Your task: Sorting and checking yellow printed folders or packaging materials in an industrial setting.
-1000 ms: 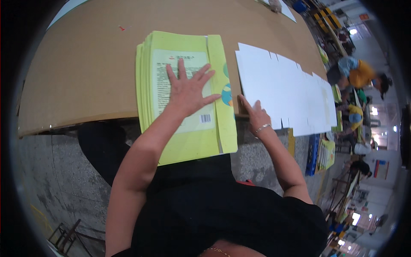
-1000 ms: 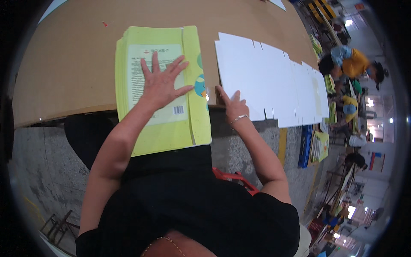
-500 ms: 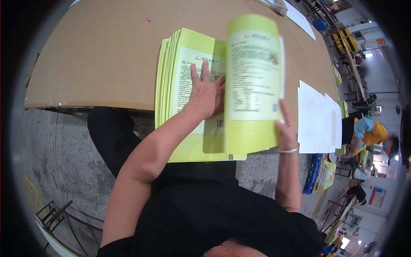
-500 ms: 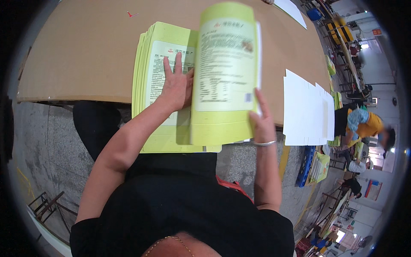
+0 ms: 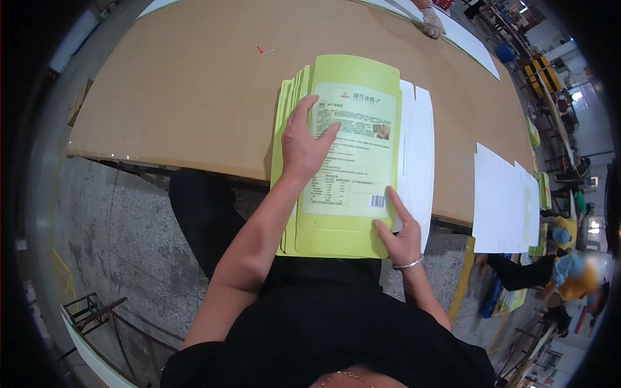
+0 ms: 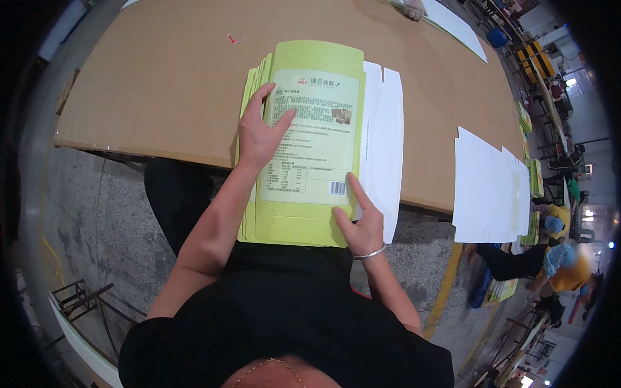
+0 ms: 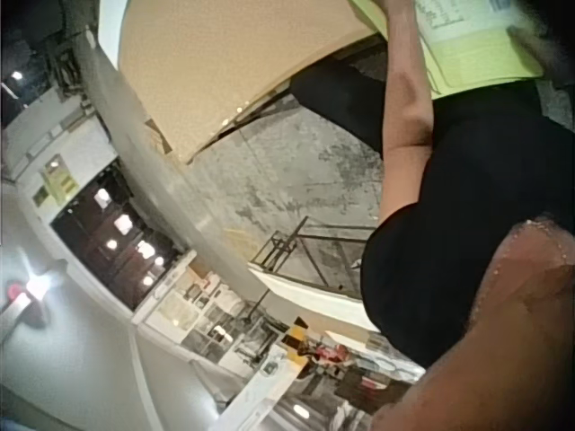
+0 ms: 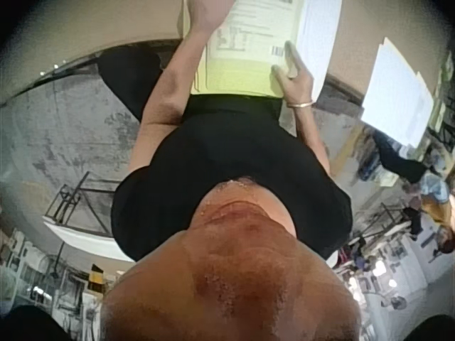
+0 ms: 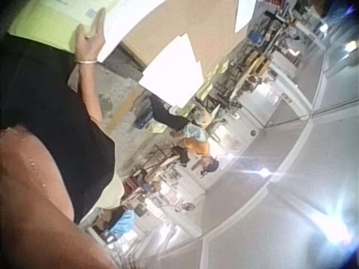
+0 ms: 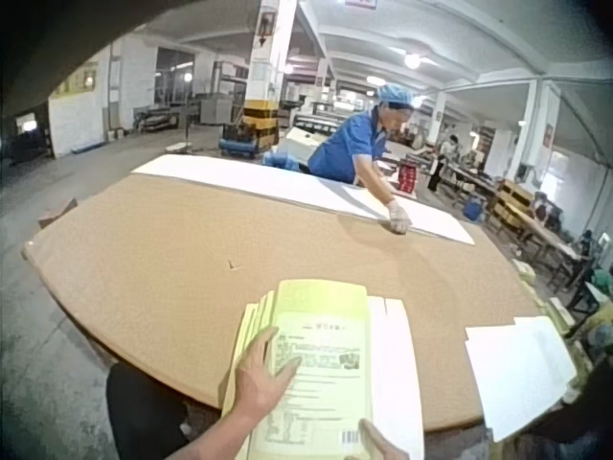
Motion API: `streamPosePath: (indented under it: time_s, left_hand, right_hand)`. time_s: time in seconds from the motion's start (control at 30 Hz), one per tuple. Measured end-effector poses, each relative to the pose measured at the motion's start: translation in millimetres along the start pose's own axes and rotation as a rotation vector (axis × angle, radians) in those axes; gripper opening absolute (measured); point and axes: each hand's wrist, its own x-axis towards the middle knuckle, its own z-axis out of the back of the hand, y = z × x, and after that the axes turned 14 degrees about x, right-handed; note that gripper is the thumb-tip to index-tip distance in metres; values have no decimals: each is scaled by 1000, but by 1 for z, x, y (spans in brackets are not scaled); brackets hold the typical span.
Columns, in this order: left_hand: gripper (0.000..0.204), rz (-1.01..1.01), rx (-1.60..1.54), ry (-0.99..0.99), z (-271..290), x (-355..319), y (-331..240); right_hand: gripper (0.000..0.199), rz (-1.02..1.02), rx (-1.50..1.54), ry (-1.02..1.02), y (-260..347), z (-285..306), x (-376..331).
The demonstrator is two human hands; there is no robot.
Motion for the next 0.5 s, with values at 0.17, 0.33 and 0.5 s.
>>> streamPosePath:
  time_s: [0.17,0.33,0.5]
  left_hand:
    - [54,-181,468,109,4,0,2]
    - [50,-389,1003,328,-46,-11,-27]
    - [60,-408,873,232,-50,-17,-4]
  right_hand:
    - [71,-8,-86,52,0,-15,3]
    - [66,66,-156,85,-4,-13,5]
    - [40,-54,-236,-202,-22,83,56]
